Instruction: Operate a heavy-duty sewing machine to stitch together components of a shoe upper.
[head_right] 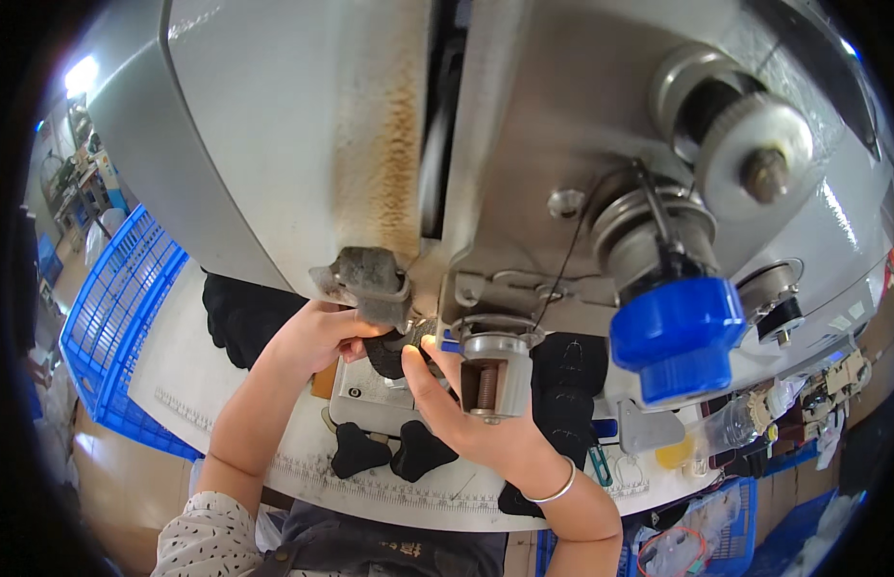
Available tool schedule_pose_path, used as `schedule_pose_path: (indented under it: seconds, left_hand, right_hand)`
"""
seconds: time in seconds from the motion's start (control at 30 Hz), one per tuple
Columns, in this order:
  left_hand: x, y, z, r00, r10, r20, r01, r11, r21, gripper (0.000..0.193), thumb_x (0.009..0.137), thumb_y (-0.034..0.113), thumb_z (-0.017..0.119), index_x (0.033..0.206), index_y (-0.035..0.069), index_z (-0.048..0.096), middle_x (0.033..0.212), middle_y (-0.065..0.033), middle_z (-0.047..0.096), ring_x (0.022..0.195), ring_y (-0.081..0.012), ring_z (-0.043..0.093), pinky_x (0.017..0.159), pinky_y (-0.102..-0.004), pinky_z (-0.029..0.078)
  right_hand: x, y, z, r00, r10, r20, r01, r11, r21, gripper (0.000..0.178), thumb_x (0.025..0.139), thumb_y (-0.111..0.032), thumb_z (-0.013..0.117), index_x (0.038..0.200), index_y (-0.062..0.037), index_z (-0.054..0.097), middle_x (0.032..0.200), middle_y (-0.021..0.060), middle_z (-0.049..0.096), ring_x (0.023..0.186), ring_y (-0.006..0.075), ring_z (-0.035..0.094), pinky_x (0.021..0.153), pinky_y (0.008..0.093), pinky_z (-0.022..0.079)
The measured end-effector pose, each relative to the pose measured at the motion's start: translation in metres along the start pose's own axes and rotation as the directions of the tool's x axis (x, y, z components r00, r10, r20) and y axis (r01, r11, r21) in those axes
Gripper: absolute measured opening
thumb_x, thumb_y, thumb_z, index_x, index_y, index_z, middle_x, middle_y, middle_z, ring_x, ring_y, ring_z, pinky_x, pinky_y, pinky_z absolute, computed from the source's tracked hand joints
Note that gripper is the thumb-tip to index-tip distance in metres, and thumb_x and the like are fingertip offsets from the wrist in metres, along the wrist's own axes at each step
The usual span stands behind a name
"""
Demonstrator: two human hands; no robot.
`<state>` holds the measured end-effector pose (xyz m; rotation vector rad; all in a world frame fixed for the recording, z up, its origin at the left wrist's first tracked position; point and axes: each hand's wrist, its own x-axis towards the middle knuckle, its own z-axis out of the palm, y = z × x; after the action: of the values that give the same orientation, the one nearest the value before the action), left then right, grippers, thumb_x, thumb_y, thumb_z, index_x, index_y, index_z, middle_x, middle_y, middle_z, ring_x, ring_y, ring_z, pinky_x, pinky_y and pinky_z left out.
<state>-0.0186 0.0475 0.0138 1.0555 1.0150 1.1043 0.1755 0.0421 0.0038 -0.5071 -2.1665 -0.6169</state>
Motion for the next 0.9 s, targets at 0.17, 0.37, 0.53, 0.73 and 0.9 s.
schedule_pose_path:
  seconds: [0.17,0.37,0.53,0.73,0.9]
  left_hand:
    - [0.002,-0.001,-0.003,0.997,0.062,0.053,-0.065,0.997,0.050,0.009,0.075,0.007,0.058,0.077,-0.002,0.059,0.055,-0.0026,0.048,0.044,-0.0074,0.041,0.039,-0.0224,0.031]
    - [0.002,0.003,0.002,0.991,0.137,-0.001,-0.137,0.988,0.068,0.008,0.075,0.005,0.057,0.075,-0.003,0.059,0.053,-0.0024,0.048,0.042,-0.0076,0.041,0.039,-0.0221,0.032]
    - [0.004,0.001,0.000,0.994,0.109,-0.003,-0.109,0.994,0.029,0.008,0.075,0.005,0.056,0.073,-0.003,0.056,0.052,-0.0022,0.047,0.042,-0.0078,0.042,0.039,-0.0221,0.032]
    - [0.001,-0.004,0.003,0.982,0.189,-0.007,-0.189,0.980,0.055,0.010,0.075,0.006,0.056,0.071,-0.003,0.055,0.051,-0.0026,0.047,0.042,-0.0087,0.042,0.039,-0.0224,0.032]
    - [0.000,-0.007,0.003,0.992,0.123,-0.042,-0.123,0.992,-0.002,0.013,0.077,0.008,0.057,0.069,-0.002,0.054,0.051,-0.0019,0.046,0.041,-0.0086,0.042,0.039,-0.0224,0.031]
  right_hand:
    - [0.001,0.000,0.000,1.000,-0.007,-0.007,0.007,0.999,-0.040,0.030,0.064,-0.006,0.065,0.093,-0.0090,0.063,0.090,0.0031,0.059,0.064,0.0167,0.048,0.056,0.0275,0.035]
    - [-0.001,0.003,0.003,0.999,0.012,-0.049,-0.011,1.000,0.025,0.027,0.065,-0.004,0.063,0.092,-0.0054,0.062,0.090,0.0058,0.060,0.062,0.0176,0.051,0.054,0.0280,0.036]
    - [-0.003,0.006,0.004,0.999,0.013,-0.042,-0.012,1.000,0.010,0.027,0.066,-0.004,0.062,0.092,-0.0047,0.062,0.091,0.0067,0.061,0.062,0.0180,0.052,0.054,0.0280,0.037]
    - [-0.006,0.010,0.007,0.998,-0.036,-0.046,0.034,0.998,-0.053,0.027,0.066,-0.003,0.062,0.093,-0.0045,0.062,0.093,0.0080,0.061,0.064,0.0185,0.054,0.056,0.0287,0.040]
    - [-0.004,0.009,0.004,0.999,-0.020,-0.046,0.019,0.999,-0.027,0.028,0.066,-0.002,0.062,0.095,-0.0049,0.062,0.094,0.0081,0.061,0.065,0.0188,0.055,0.056,0.0291,0.040]
